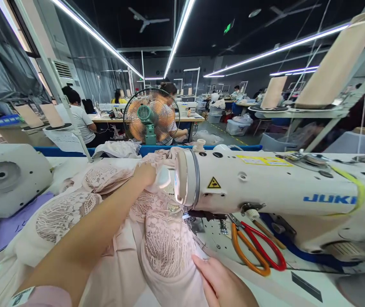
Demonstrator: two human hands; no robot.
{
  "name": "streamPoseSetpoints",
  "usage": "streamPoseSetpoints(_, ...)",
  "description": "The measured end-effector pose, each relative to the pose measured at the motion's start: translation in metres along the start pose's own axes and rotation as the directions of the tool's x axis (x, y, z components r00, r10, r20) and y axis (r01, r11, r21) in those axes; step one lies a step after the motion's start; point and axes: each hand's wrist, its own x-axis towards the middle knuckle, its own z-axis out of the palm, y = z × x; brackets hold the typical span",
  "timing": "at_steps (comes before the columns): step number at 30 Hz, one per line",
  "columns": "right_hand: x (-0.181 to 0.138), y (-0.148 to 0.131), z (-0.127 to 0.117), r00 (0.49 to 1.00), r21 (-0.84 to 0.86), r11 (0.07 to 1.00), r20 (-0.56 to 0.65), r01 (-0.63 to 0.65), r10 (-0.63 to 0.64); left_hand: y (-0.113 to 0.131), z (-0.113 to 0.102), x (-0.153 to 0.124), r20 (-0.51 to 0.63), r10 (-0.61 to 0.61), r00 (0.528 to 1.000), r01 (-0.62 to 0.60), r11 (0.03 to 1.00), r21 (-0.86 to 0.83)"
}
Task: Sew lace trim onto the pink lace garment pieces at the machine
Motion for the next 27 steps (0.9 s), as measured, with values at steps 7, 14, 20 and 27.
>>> streamPoseSetpoints(7,-0.001,-0.001,0.000,0.999,0.032,0.999,0.026,-0.024,0.023,0.052,0.022,-0.147,0.180,0.187,0.966,-0.189,0.982,-0.007)
streamPoseSetpoints(14,0.002,-0.018,-0.008,0.996,-0.080,0.994,0.042,-0.079,0.083,0.041,0.055,-0.164,0.251,0.184,0.950,-0.181,0.983,-0.035)
streamPoseSetpoints(20,0.013,-0.040,-0.031,0.981,-0.144,0.983,0.139,-0.117,0.138,0.032,0.041,-0.151,0.272,0.246,0.931,-0.226,0.969,-0.103)
streamPoseSetpoints(27,0.028,-0.039,-0.031,0.989,-0.191,0.976,0.086,-0.104,0.123,0.017,0.038,-0.130,0.286,0.313,0.906,-0.288,0.949,-0.126)
